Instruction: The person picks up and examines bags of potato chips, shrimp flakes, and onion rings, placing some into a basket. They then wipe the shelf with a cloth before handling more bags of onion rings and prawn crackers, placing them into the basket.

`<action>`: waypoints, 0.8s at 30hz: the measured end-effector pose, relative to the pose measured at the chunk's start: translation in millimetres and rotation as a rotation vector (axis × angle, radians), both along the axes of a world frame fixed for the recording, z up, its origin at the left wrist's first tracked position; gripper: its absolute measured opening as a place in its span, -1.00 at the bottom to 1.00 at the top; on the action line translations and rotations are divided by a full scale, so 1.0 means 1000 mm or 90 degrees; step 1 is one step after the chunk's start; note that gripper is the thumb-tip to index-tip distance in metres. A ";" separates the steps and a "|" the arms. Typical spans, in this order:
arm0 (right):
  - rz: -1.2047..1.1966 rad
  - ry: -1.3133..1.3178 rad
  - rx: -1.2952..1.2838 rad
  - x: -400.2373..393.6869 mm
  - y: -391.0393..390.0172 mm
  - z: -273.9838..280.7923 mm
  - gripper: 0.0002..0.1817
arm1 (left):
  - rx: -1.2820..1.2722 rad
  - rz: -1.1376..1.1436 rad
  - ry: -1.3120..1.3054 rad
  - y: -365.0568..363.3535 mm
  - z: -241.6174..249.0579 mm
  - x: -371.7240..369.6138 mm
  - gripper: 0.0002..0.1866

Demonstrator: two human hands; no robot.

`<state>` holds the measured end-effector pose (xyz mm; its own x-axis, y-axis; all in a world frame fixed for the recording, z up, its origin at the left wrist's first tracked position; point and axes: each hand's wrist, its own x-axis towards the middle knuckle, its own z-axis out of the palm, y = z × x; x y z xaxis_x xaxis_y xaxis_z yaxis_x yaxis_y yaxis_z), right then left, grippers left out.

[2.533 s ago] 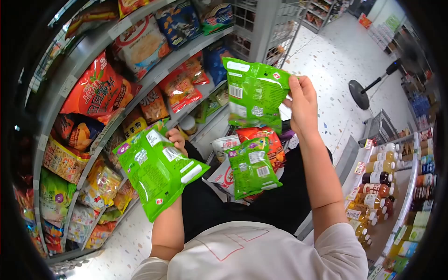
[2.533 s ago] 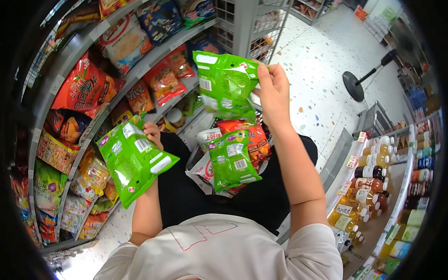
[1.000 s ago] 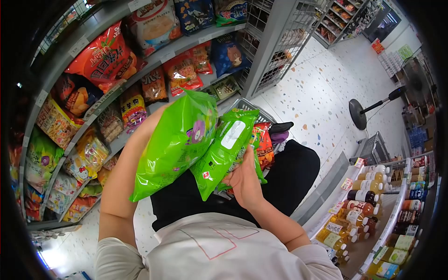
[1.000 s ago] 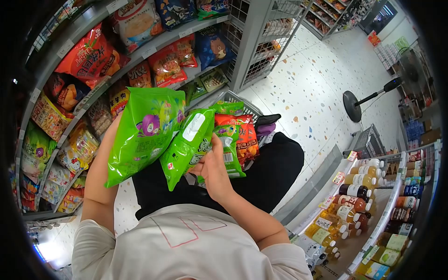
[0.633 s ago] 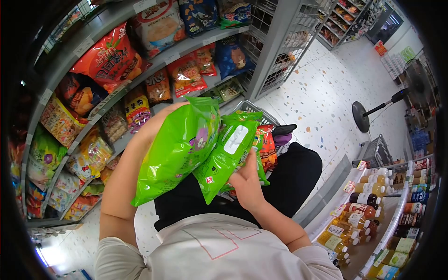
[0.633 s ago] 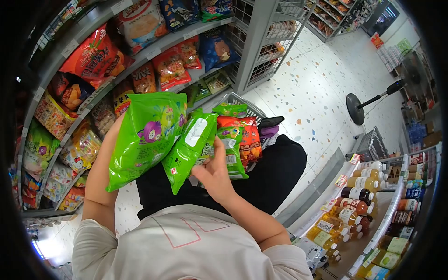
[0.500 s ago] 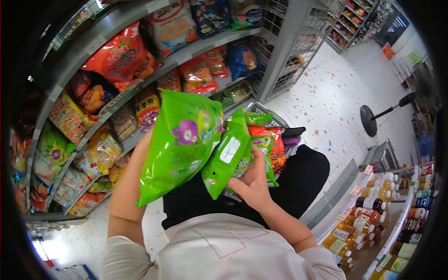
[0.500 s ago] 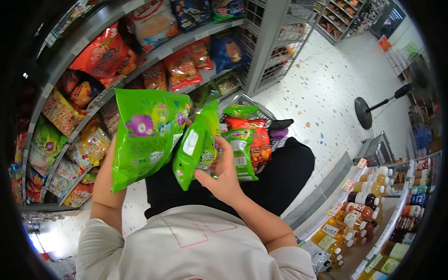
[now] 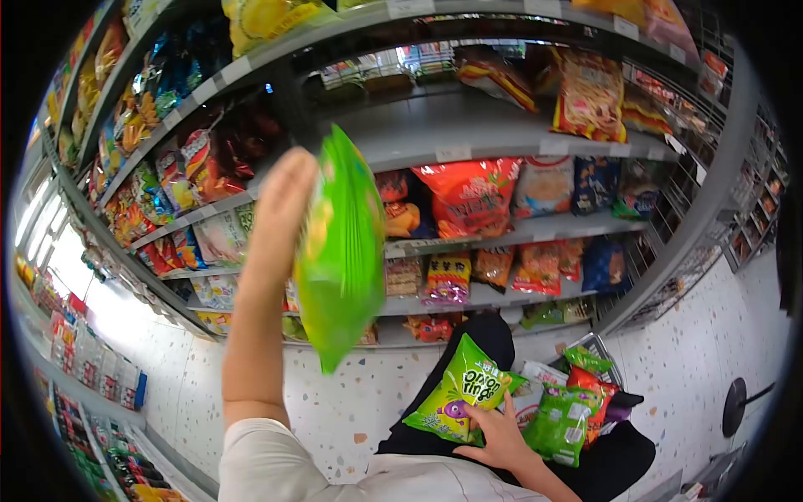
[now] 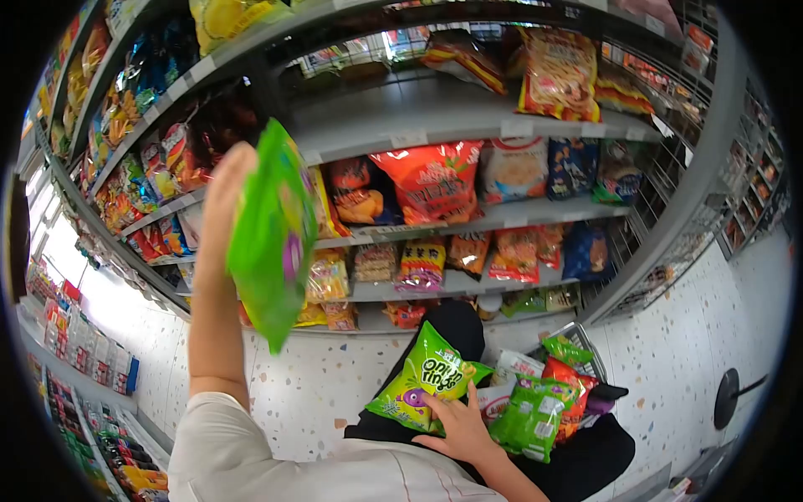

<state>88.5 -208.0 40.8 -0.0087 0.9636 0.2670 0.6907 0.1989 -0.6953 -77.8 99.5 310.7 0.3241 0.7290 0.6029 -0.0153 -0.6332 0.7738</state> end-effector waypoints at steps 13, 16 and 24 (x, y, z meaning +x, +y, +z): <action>-0.322 -0.072 0.066 -0.014 0.030 -0.006 -0.30 | 0.096 0.370 0.113 0.322 0.077 0.021 -0.56; -0.335 0.000 0.085 -0.009 0.037 -0.014 0.07 | 0.297 0.587 0.390 0.396 0.064 0.010 -0.54; -0.391 0.409 -0.112 -0.008 0.046 -0.029 0.41 | 0.310 0.727 0.204 0.422 0.045 0.000 -0.73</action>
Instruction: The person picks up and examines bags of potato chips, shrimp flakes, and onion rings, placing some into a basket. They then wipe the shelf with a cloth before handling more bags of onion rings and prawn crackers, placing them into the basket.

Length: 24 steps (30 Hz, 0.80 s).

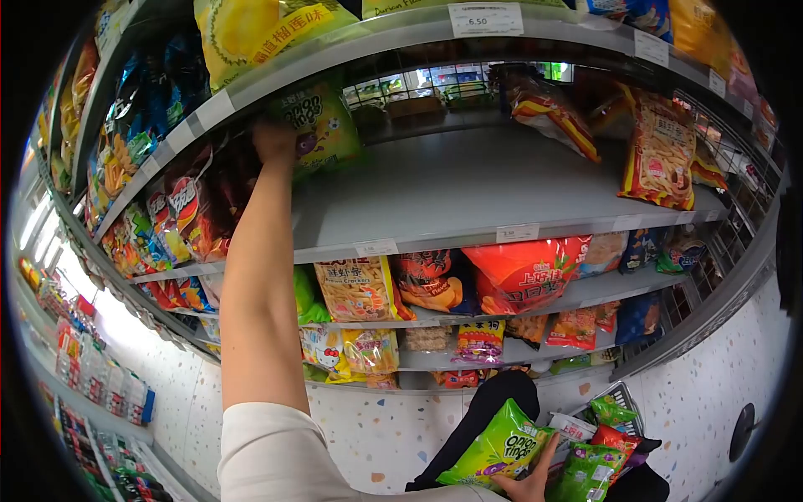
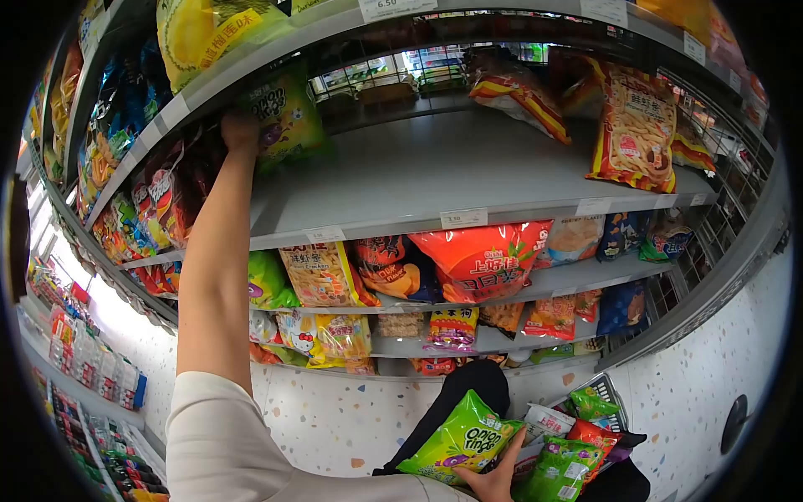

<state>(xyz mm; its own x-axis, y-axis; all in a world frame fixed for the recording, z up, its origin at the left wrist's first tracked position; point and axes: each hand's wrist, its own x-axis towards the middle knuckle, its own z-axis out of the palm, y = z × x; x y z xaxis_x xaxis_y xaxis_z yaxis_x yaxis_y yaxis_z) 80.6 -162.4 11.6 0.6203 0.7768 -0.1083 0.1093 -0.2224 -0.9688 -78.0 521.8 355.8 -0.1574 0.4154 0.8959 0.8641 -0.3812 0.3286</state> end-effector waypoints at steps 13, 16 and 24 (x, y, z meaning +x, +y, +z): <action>-0.094 0.445 -0.029 0.016 0.006 -0.026 -0.34 | -0.106 0.137 0.420 0.028 0.012 -0.043 -0.69; -0.173 0.497 -0.005 0.010 0.009 -0.039 -0.41 | -0.088 0.041 0.049 -0.027 0.014 -0.010 -0.71; -0.204 0.533 0.008 0.013 0.012 -0.031 -0.44 | -0.074 0.003 0.145 0.015 0.006 -0.026 -0.69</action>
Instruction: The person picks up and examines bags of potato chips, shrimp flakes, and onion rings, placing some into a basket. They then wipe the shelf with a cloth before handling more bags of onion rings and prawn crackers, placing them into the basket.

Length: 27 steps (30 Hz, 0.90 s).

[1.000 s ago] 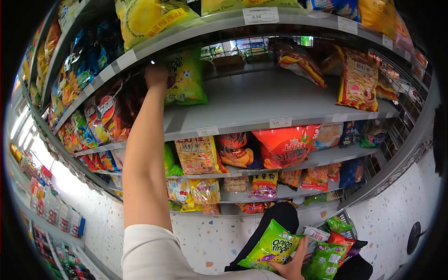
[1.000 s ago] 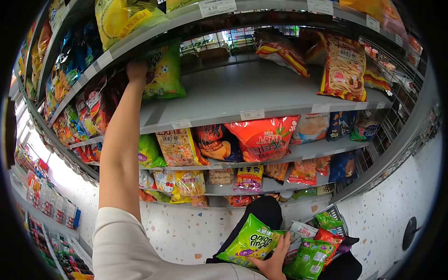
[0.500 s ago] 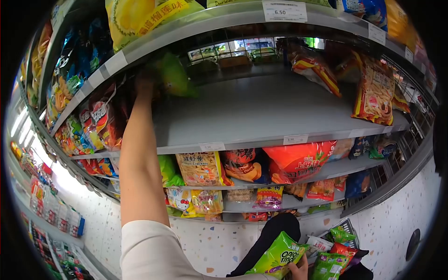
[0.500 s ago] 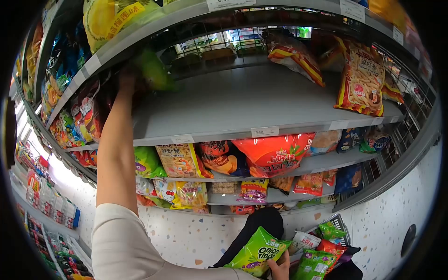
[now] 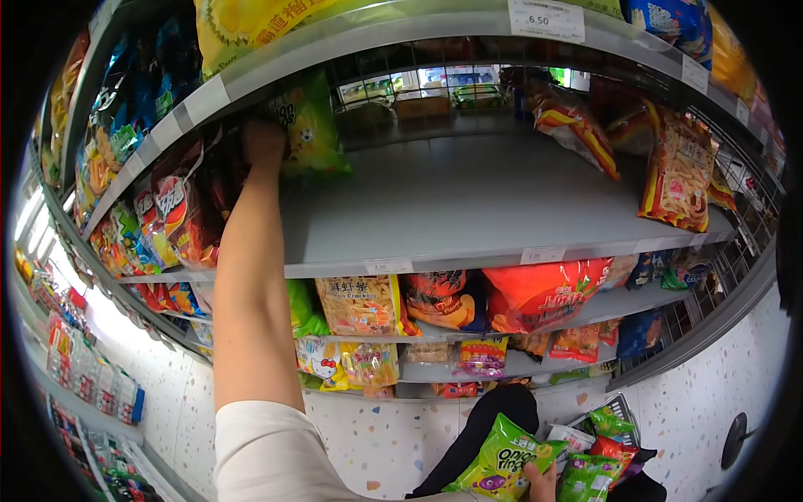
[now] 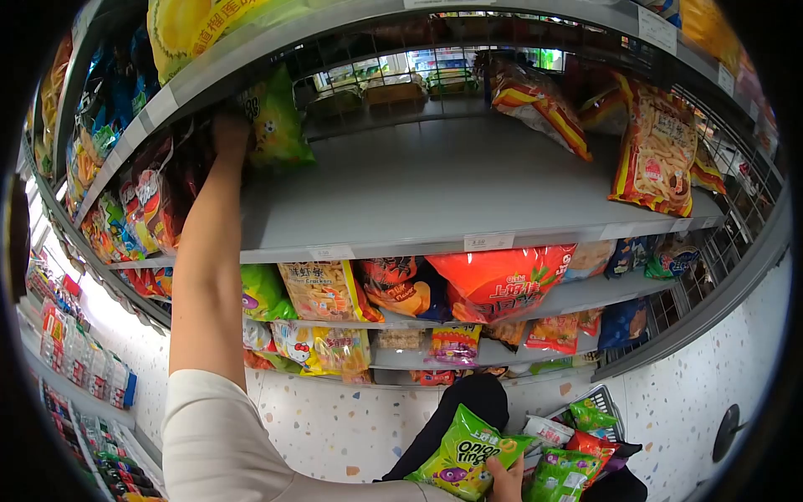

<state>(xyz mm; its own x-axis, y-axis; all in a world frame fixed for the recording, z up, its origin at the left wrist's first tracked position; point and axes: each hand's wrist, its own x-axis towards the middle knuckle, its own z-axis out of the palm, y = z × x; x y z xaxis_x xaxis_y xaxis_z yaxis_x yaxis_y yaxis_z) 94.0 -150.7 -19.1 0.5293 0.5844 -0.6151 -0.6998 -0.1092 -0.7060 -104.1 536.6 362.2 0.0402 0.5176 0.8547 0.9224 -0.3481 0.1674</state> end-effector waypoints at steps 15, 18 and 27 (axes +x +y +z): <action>0.126 -0.384 0.072 0.033 0.033 0.098 -0.42 | 0.081 -0.216 0.230 -0.013 -0.033 0.018 -0.01; 0.148 -0.407 0.138 0.053 0.054 0.157 -0.44 | -0.029 -0.199 0.220 -0.008 -0.016 0.018 0.01; 0.252 -0.418 0.361 0.066 0.123 0.307 -0.41 | -0.378 -0.579 0.040 -0.267 0.001 0.026 -0.23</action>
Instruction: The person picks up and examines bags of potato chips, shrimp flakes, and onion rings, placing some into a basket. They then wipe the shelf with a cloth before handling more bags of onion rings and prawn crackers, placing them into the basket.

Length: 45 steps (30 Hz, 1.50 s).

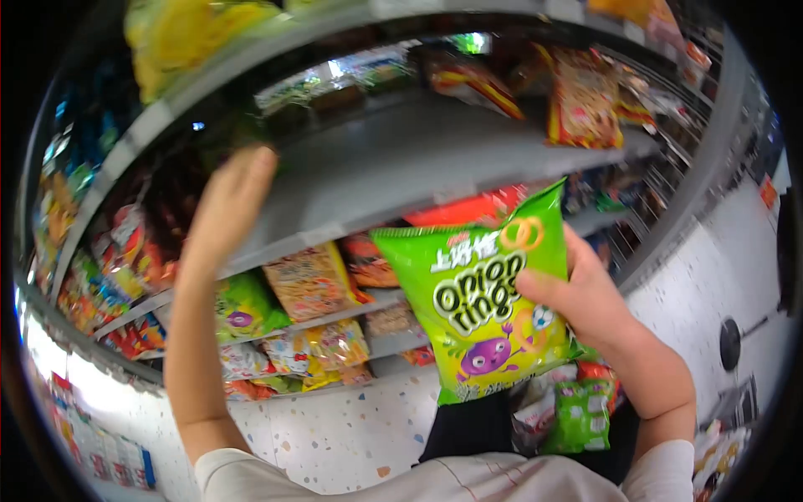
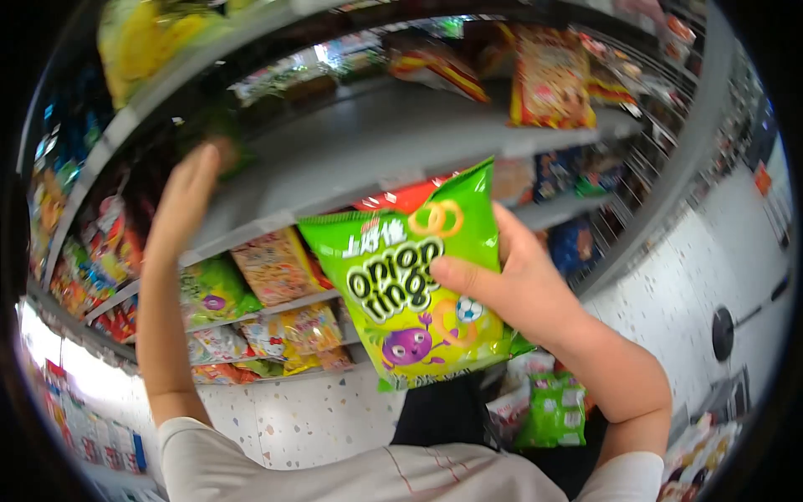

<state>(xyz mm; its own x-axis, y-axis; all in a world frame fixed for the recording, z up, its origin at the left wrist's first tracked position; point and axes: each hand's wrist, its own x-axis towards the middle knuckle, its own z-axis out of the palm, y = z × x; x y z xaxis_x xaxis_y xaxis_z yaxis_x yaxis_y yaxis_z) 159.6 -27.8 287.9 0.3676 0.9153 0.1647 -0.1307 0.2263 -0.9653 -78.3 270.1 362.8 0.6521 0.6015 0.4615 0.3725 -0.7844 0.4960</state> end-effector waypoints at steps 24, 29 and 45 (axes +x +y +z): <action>0.116 -0.400 0.050 -0.049 0.185 0.064 -0.37 | -0.239 0.134 -0.428 0.156 -0.038 -0.052 -0.38; 0.123 -0.423 0.205 -0.025 0.079 0.053 -0.66 | 0.270 0.272 -0.348 0.138 -0.039 -0.038 -0.20; -0.332 -0.103 -0.204 0.101 -0.160 -0.140 -0.73 | 0.689 0.558 -0.004 0.346 -0.070 -0.028 0.08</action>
